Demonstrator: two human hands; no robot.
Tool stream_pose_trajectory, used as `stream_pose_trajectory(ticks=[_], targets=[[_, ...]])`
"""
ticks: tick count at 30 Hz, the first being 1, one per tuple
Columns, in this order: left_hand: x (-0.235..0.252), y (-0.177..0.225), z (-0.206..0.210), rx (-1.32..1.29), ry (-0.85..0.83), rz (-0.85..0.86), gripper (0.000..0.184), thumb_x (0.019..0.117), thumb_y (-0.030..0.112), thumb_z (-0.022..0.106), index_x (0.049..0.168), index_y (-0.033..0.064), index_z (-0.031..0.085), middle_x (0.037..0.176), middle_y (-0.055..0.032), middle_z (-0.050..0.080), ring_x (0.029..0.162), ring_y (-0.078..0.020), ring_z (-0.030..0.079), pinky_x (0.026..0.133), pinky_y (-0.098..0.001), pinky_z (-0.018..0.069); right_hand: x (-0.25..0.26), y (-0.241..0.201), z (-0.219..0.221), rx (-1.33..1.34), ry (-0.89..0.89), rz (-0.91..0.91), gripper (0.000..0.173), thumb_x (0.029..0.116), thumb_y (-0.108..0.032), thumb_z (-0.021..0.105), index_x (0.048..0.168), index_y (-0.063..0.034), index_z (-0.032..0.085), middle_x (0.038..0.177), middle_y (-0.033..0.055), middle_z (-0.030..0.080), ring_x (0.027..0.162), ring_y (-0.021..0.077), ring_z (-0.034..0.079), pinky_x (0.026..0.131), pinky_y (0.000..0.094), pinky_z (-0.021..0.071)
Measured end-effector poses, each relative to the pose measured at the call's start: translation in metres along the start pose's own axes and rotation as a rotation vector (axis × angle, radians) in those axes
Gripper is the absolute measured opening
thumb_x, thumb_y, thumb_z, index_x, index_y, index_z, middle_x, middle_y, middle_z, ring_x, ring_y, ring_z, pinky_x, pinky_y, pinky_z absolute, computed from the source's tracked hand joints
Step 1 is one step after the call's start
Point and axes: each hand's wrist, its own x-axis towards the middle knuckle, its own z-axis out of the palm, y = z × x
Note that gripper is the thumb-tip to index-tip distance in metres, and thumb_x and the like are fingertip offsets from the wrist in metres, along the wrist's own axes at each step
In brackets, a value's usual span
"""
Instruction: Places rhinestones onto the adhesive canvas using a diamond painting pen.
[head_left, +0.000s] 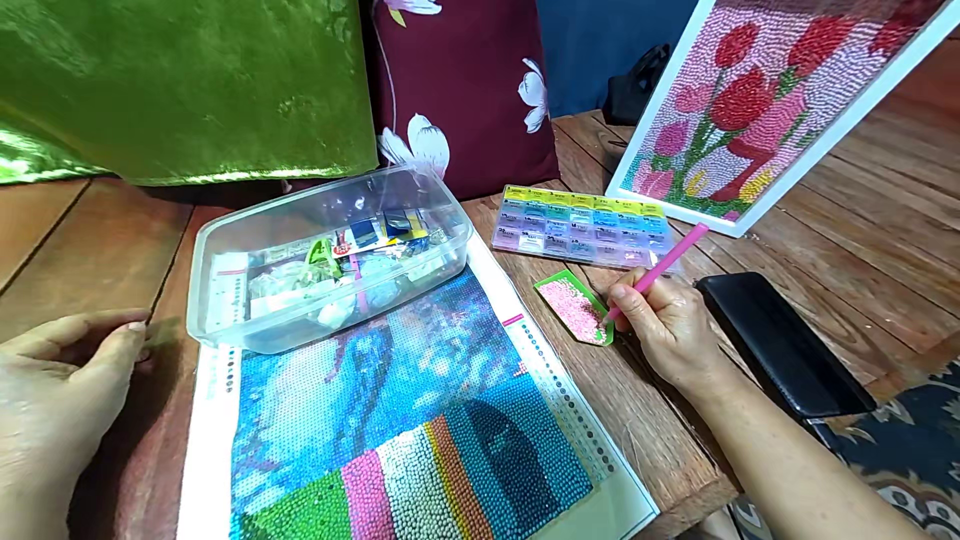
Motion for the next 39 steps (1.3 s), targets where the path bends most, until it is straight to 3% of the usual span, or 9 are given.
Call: stream_pose_trajectory(ticks=[4,7,19,23,27,31,39], targets=[[0.003,-0.009,0.001,-0.022,0.006,0.011,0.027,0.1067,0.009,0.048,0.119,-0.0118,0.061,0.092,-0.0161,0.061,0.072,-0.0083,0.052,0.071,-0.0271,0.0476,-0.001,0.000,0.000,-0.013,-0.012,0.012,0.031,0.1062,-0.028,0.048,0.086,-0.0082,0.061,0.066,-0.0075,0.056,0.058,-0.0071,0.052,0.057,0.0103,0.0439],[0.006,-0.019,0.002,-0.039,0.011,0.035,0.027,0.1063,0.011,0.048,0.117,-0.0107,0.061,0.089,-0.0112,0.059,0.070,-0.0046,0.051,0.069,-0.0233,0.0468,0.000,0.001,0.001,-0.024,-0.016,-0.006,0.030,0.1058,-0.026,0.048,0.087,-0.0069,0.062,0.066,-0.0062,0.057,0.059,-0.0059,0.053,0.057,0.0109,0.0445],[0.002,-0.007,0.001,-0.018,0.004,0.002,0.027,0.1071,0.009,0.047,0.119,-0.0115,0.060,0.091,-0.0128,0.059,0.072,-0.0052,0.051,0.070,-0.0240,0.0467,0.000,0.004,0.001,-0.031,-0.023,-0.031,0.033,0.1062,-0.028,0.048,0.083,-0.0082,0.060,0.064,-0.0075,0.052,0.056,-0.0066,0.048,0.055,0.0105,0.0399],[-0.003,0.010,-0.001,0.018,-0.003,0.004,0.024,0.1063,0.003,0.049,0.117,-0.0149,0.061,0.094,-0.0217,0.062,0.075,-0.0135,0.053,0.074,-0.0310,0.0480,0.000,0.001,0.000,-0.019,-0.029,0.017,0.032,0.1057,-0.028,0.048,0.083,-0.0094,0.060,0.063,-0.0087,0.053,0.056,-0.0074,0.049,0.054,0.0105,0.0401],[-0.002,0.000,-0.001,0.028,0.005,0.033,0.023,0.1061,0.005,0.051,0.117,-0.0121,0.063,0.095,-0.0209,0.063,0.075,-0.0161,0.055,0.074,-0.0347,0.0494,0.002,-0.003,-0.003,0.152,-0.016,0.120,0.028,0.1069,-0.025,0.046,0.084,-0.0127,0.058,0.065,-0.0117,0.054,0.055,-0.0090,0.051,0.053,0.0078,0.0424],[-0.002,0.002,0.000,0.021,0.008,0.032,0.022,0.1055,0.004,0.051,0.115,-0.0122,0.063,0.093,-0.0187,0.062,0.074,-0.0140,0.053,0.072,-0.0322,0.0480,0.003,-0.005,-0.004,0.240,-0.002,0.182,0.026,0.1073,-0.021,0.045,0.085,-0.0144,0.057,0.064,-0.0129,0.055,0.053,-0.0087,0.049,0.051,0.0071,0.0403],[0.001,-0.005,0.001,-0.007,-0.001,-0.006,0.028,0.1073,0.009,0.048,0.120,-0.0121,0.060,0.093,-0.0154,0.060,0.073,-0.0074,0.052,0.072,-0.0259,0.0471,0.001,-0.002,-0.002,0.081,-0.017,0.091,0.030,0.1062,-0.026,0.047,0.081,-0.0120,0.057,0.064,-0.0108,0.051,0.055,-0.0088,0.048,0.054,0.0083,0.0407]])
